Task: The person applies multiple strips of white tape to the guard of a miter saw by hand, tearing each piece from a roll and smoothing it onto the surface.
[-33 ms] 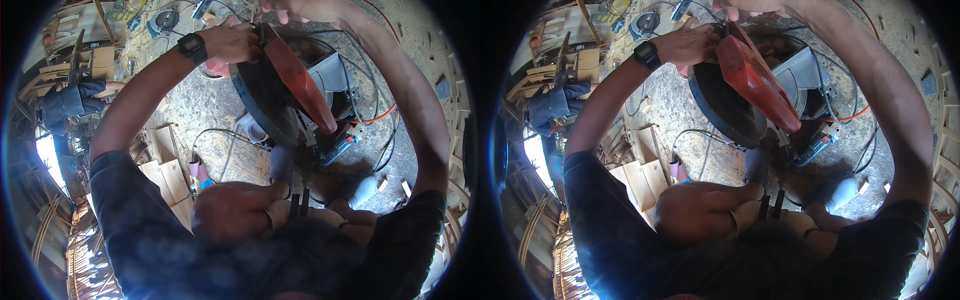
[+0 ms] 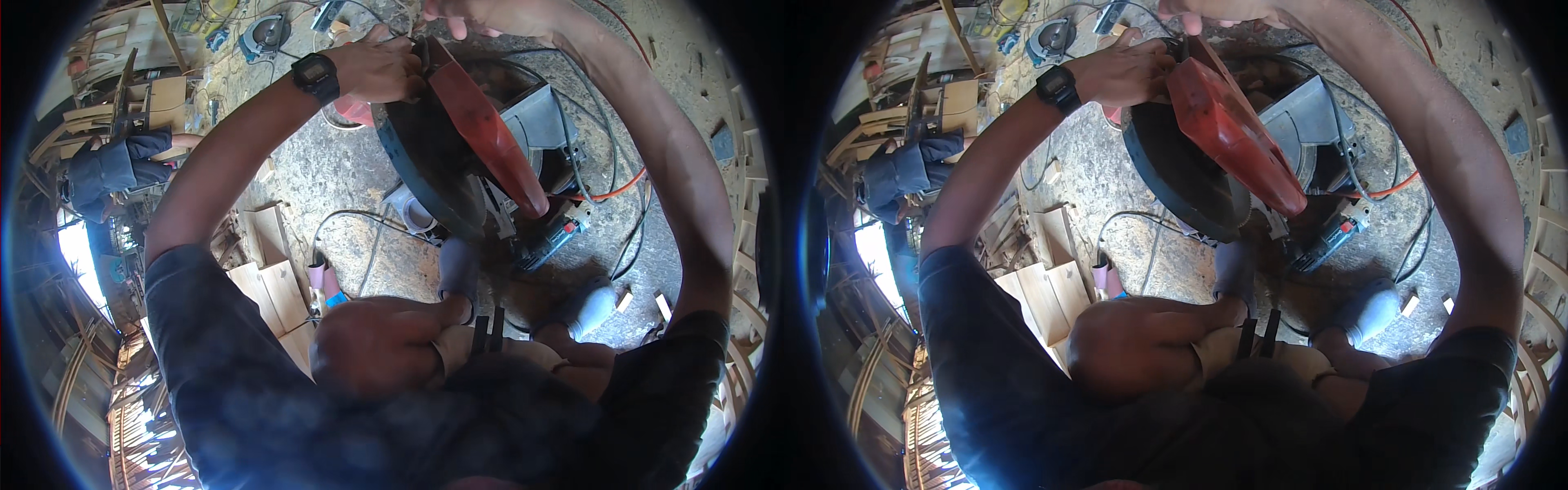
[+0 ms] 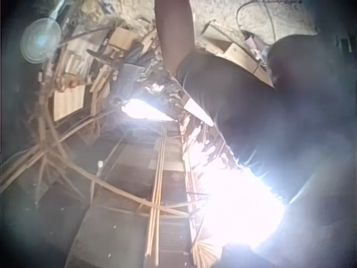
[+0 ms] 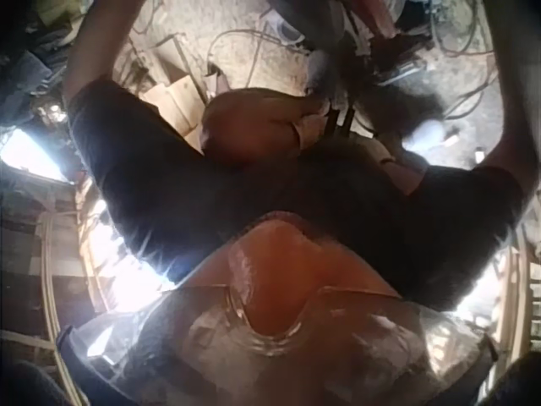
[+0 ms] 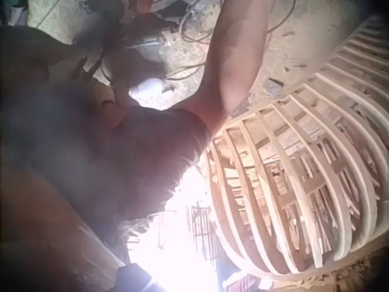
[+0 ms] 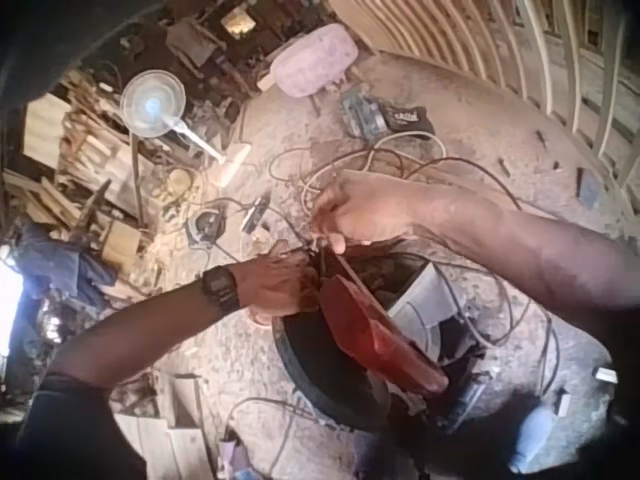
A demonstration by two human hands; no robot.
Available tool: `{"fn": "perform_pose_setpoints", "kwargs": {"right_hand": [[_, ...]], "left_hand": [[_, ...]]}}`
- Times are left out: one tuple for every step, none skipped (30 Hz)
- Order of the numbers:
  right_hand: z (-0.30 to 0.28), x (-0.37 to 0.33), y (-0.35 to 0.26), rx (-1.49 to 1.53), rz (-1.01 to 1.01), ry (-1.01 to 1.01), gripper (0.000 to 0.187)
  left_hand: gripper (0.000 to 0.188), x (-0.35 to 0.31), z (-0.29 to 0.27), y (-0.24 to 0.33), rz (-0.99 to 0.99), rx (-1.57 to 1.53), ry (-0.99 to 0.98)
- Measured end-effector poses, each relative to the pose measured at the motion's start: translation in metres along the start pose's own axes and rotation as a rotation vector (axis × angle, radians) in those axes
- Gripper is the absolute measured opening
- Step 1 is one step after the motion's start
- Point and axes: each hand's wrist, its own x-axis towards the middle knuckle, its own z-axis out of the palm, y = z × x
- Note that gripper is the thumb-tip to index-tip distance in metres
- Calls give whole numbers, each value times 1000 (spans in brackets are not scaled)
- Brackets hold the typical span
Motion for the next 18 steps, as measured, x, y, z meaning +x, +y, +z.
{"fn": "perform_pose_setpoints", "kwargs": {"right_hand": [[0, -1, -2, -27, -42, -7, 22], [1, -2, -4, -54, -84, -13, 22], [0, -7, -13, -69, -86, -22, 23], [0, -6, -12, -82, -113, -29, 22], [1, -4, -9, -94, -140, -37, 22], [1, -4, -11, -108, -168, -45, 21], [0, -6, -13, -135, -177, -35, 21], [-1, -8, -15, -162, -186, -24, 21], [-3, -12, -20, -190, -195, -13, 21], [-4, -16, -24, -194, -197, -3, 21], [-6, -20, -29, -198, -200, 6, 22], [-6, -24, -34, -199, -202, 18, 22], [-7, -30, -40, -205, -228, 50, 23], [-7, -36, -45, -211, -254, 83, 24], [-10, -38, -49, -225, -272, 88, 24], [-13, -41, -53, -238, -291, 97, 25], [-16, -41, -56, -255, -306, 81, 25], [-16, -42, -57, -260, -307, 81, 26]], "left_hand": [[35, 4, -3, 1, 6, 10, -40], [36, 7, -5, 3, 12, 20, -79], [36, 9, -6, 2, 1, 19, -113], [36, 11, -6, 2, -11, 17, -146], [36, 12, -6, 2, -23, 15, -180], [36, 14, -7, 4, -33, 22, -182], [35, 16, -9, 5, -43, 29, -185], [35, 17, -10, 7, -53, 35, -188], [34, 16, -9, 8, -41, 35, -163], [33, 13, -8, 9, -29, 34, -138], [32, 11, -8, 11, -16, 33, -113], [32, 9, -11, 14, 16, 29, -142], [33, 6, -14, 16, 49, 24, -170], [33, 4, -16, 19, 81, 19, -200], [32, 3, -15, 20, 100, 60, -158], [32, -2, -14, 21, 119, 100, -116], [31, -7, -13, 21, 137, 140, -75], [33, -12, -13, 22, 108, 95, -54]]}}
